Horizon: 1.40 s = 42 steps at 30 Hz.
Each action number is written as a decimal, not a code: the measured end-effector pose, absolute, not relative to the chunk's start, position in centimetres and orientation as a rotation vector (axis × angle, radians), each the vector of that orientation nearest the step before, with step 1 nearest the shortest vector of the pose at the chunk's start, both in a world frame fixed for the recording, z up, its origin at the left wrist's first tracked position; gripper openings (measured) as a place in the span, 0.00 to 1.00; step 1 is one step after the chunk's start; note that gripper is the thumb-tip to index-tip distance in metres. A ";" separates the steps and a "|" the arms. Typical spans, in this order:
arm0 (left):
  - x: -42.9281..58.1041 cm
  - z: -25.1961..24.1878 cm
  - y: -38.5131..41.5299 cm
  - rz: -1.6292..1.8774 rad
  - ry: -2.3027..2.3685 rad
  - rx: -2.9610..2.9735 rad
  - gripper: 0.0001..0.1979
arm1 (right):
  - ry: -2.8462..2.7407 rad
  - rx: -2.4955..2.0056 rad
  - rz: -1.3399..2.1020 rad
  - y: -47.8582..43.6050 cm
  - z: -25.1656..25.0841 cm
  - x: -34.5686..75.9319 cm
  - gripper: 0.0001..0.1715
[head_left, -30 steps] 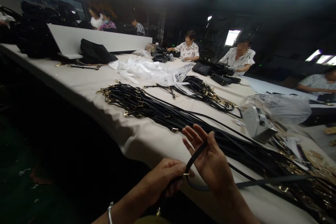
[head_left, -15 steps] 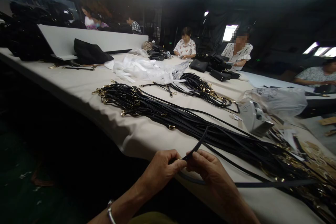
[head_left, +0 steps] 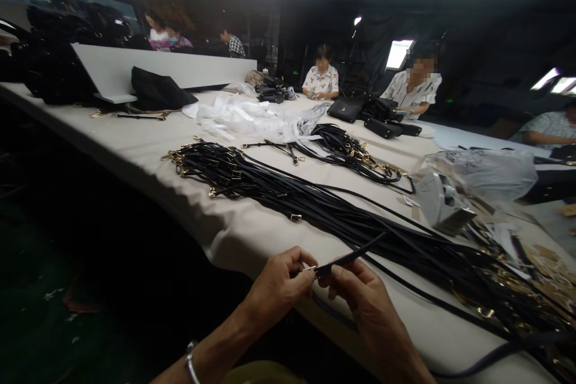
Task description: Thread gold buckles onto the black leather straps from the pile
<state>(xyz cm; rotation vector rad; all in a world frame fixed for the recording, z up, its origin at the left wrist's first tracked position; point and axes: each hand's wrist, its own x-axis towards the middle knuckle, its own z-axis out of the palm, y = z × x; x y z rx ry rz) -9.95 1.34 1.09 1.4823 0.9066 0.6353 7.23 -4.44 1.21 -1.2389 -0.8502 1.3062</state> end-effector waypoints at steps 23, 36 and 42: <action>-10.4 2.1 1.7 0.656 0.504 1.284 0.18 | -1.328 -1.339 1.215 -2.8 2.9 5.6 0.21; -12.6 2.5 3.0 0.759 0.615 1.339 0.09 | -1.320 -1.368 1.021 -1.2 1.8 6.2 0.28; -12.1 1.5 2.7 0.804 0.626 1.500 0.08 | -1.463 -1.094 1.397 0.7 7.8 3.4 0.29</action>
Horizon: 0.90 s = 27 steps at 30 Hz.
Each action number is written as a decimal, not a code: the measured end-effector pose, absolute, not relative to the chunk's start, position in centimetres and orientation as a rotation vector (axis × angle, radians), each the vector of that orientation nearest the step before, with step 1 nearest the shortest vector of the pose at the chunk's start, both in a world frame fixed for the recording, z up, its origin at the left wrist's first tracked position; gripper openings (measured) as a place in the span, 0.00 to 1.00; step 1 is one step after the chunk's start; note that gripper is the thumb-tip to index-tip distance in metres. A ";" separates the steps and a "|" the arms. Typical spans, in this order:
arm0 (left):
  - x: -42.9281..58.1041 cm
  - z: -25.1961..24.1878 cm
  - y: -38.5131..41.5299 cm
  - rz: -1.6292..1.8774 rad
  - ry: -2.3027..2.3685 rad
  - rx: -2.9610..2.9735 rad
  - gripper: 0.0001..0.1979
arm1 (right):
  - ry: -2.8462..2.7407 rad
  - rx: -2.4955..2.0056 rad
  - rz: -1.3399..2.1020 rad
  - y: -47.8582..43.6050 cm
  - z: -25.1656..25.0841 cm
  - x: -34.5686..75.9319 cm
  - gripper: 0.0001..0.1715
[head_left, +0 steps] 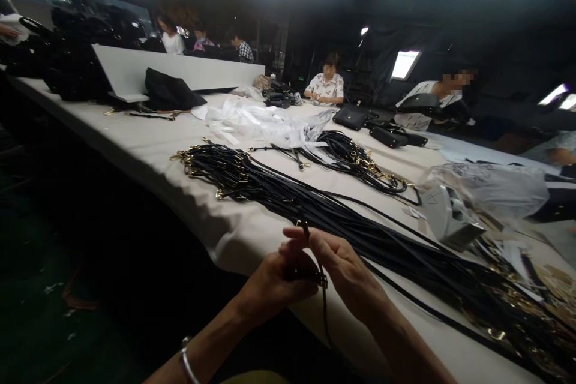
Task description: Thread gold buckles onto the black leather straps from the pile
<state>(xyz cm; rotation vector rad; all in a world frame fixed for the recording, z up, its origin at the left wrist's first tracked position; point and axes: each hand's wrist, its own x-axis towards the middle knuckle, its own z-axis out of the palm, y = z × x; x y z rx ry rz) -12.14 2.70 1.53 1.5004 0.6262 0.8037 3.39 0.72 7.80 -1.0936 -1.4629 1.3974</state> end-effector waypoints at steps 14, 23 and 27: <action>-14.4 0.2 2.3 0.994 0.765 1.415 0.10 | -1.682 -1.513 1.036 -1.2 7.3 7.4 0.21; -14.0 1.1 1.9 1.013 0.765 1.450 0.07 | -1.587 -1.518 1.053 -0.7 6.0 5.3 0.22; -14.3 1.5 2.2 1.019 0.773 1.405 0.10 | -1.509 -1.447 1.200 -0.4 4.8 4.6 0.22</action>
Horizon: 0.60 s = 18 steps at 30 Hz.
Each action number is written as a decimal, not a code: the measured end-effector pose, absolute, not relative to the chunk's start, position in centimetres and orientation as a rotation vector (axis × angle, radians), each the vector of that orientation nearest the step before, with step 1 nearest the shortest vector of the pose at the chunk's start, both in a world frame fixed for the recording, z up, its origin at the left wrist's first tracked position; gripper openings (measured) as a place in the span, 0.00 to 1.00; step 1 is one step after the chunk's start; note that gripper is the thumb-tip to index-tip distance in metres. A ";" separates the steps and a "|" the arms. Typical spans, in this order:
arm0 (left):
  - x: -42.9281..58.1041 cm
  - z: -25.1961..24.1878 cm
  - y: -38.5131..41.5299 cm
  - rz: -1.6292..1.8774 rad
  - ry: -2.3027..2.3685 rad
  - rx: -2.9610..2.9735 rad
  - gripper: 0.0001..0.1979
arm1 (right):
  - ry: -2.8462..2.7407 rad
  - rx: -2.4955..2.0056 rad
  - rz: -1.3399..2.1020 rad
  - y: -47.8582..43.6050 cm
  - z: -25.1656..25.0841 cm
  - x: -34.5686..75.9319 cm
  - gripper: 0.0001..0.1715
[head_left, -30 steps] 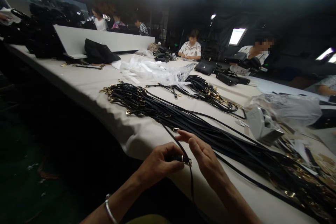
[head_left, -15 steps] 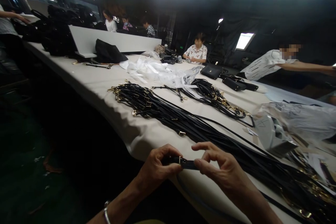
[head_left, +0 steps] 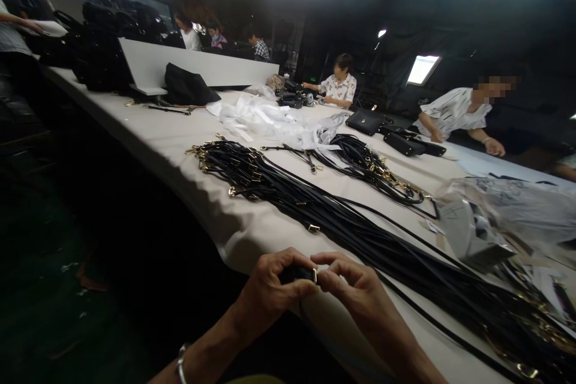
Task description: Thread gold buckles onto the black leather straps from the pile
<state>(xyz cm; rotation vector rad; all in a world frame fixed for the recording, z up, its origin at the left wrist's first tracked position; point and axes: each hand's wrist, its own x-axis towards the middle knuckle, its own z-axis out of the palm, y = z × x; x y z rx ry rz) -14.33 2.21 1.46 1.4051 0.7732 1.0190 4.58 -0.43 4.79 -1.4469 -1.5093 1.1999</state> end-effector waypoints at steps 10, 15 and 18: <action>-15.4 1.2 1.9 0.966 0.881 1.461 0.08 | -1.694 -1.487 1.136 -0.7 6.1 5.4 0.17; -14.5 0.7 1.1 1.028 0.874 1.614 0.08 | -1.774 -1.448 1.032 -1.2 5.7 4.3 0.14; -14.2 0.2 0.8 1.056 0.871 1.602 0.09 | -1.791 -1.408 1.019 -1.5 5.1 4.1 0.14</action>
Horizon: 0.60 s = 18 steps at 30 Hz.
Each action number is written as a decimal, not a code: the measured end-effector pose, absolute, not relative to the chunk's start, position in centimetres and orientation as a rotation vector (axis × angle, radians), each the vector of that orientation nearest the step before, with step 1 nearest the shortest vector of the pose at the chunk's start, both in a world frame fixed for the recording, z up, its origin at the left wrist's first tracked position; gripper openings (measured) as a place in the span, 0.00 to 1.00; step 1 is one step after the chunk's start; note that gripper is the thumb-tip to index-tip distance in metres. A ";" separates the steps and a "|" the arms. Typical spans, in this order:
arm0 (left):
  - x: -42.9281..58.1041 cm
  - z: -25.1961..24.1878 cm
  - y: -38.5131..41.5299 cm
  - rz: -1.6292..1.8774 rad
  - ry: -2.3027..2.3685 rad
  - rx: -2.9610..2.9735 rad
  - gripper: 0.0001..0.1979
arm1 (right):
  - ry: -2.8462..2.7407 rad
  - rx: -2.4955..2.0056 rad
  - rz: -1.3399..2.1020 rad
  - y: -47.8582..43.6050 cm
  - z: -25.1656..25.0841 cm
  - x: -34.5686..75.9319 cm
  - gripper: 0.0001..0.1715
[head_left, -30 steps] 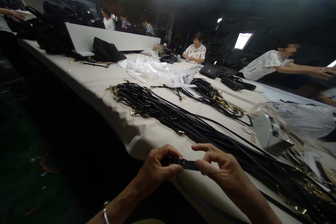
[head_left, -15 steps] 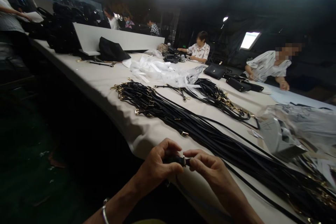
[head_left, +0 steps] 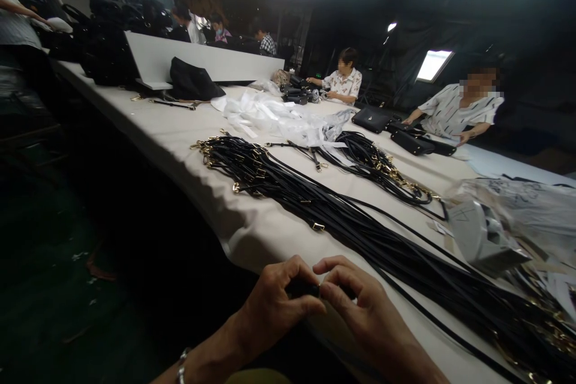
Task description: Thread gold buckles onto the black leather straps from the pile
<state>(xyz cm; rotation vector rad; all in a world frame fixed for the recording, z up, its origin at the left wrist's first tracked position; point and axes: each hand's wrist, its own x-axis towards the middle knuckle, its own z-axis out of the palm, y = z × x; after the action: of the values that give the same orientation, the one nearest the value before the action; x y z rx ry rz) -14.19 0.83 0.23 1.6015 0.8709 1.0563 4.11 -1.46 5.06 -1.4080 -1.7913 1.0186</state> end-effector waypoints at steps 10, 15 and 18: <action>-13.8 -0.3 0.8 1.056 0.793 1.409 0.10 | -1.742 -1.324 1.137 -1.5 5.8 4.1 0.13; -14.0 -0.7 1.2 0.888 0.777 1.372 0.10 | -1.750 -1.416 1.216 -0.9 5.0 4.3 0.13; -14.7 -0.7 1.9 0.730 0.662 1.206 0.12 | -1.870 -1.476 1.078 -0.6 4.8 5.2 0.12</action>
<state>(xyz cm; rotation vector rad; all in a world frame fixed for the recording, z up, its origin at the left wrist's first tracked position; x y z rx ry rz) -14.71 1.88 -0.71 1.2061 0.6625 0.7301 5.19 -0.58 4.75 -1.4760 -1.8699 1.0784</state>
